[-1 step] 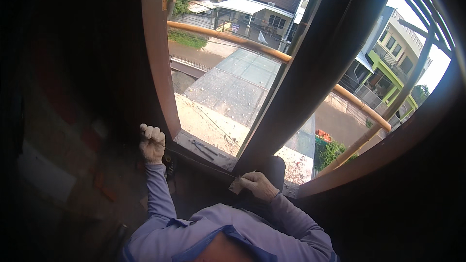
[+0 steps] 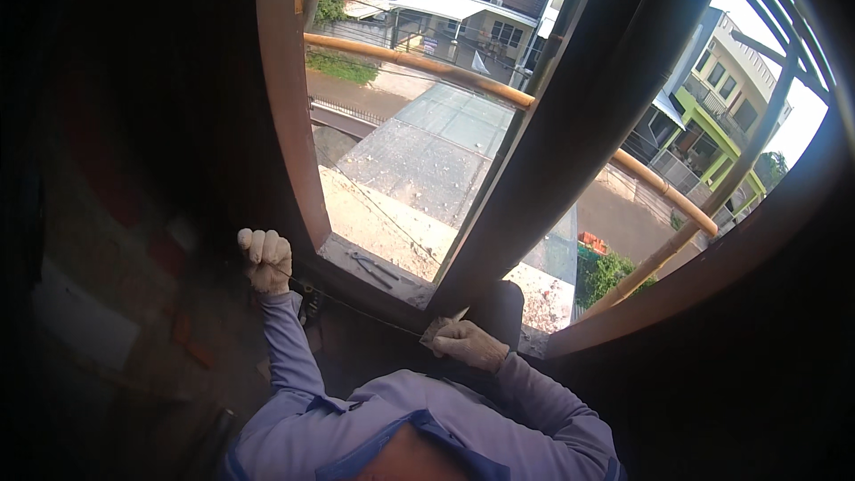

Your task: The person secures bamboo poles to a metal frame using wire and pliers. They climb the structure, position the poles, wrap wire around joints, and tighten the connections with pliers.

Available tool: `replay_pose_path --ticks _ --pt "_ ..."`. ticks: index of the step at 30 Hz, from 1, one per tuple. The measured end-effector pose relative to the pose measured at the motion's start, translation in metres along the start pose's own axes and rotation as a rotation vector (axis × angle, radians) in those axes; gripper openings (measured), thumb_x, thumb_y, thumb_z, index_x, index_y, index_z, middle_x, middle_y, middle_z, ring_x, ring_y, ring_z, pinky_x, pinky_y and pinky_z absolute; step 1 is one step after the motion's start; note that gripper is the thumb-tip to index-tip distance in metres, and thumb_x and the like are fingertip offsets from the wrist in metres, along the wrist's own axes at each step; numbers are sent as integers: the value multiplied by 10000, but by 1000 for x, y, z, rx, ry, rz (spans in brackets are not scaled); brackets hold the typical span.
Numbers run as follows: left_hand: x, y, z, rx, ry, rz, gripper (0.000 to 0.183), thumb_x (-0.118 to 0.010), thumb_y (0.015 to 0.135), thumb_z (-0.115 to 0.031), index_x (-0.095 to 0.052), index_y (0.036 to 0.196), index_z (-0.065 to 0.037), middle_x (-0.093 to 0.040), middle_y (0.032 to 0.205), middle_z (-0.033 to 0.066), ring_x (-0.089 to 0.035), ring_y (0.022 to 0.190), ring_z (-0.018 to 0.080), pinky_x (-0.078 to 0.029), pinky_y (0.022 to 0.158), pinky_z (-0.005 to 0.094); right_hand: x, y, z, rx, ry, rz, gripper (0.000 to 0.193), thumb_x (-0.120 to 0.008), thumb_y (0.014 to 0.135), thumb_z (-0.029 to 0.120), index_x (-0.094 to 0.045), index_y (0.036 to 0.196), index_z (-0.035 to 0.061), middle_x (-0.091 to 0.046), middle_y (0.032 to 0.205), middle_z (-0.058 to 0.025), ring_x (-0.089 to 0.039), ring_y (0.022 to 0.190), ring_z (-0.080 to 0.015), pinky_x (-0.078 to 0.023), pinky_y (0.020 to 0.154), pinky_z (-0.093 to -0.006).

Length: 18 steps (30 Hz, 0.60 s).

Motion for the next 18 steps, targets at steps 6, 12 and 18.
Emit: replay_pose_path --ticks 6,12,18 --pt "37 38 14 276 439 -241 541 -726 985 -270 -548 1466 -94 -693 1226 67 -654 1057 185 -533 841 313 22 6 47 238 -406 -382 180 -650 952 239 -711 873 89 -655 712 -88 -656 681 -244 -500 622 -404" --pt "134 -59 -5 134 830 -1035 302 -671 1035 -266 -622 1264 -74 -718 1057 68 -718 826 183 -612 668 289 26 18 70 399 -1119 -721 115 -705 881 191 -628 816 137 -610 638 -63 -654 641 -294 -493 585 -446" --pt "171 -109 -16 168 713 -1122 296 -628 1057 -303 -627 1221 -56 -727 938 70 -716 801 186 -627 687 339 36 20 54 462 -1117 -769 78 -722 865 172 -655 866 133 -620 685 -52 -648 698 -281 -490 635 -440"
Point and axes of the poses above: each hand's wrist, its own y-axis towards the middle knuckle, its own x-axis out of the back of the hand, z = x × y, the point moved 9 cm from there along y, towards the middle knuckle
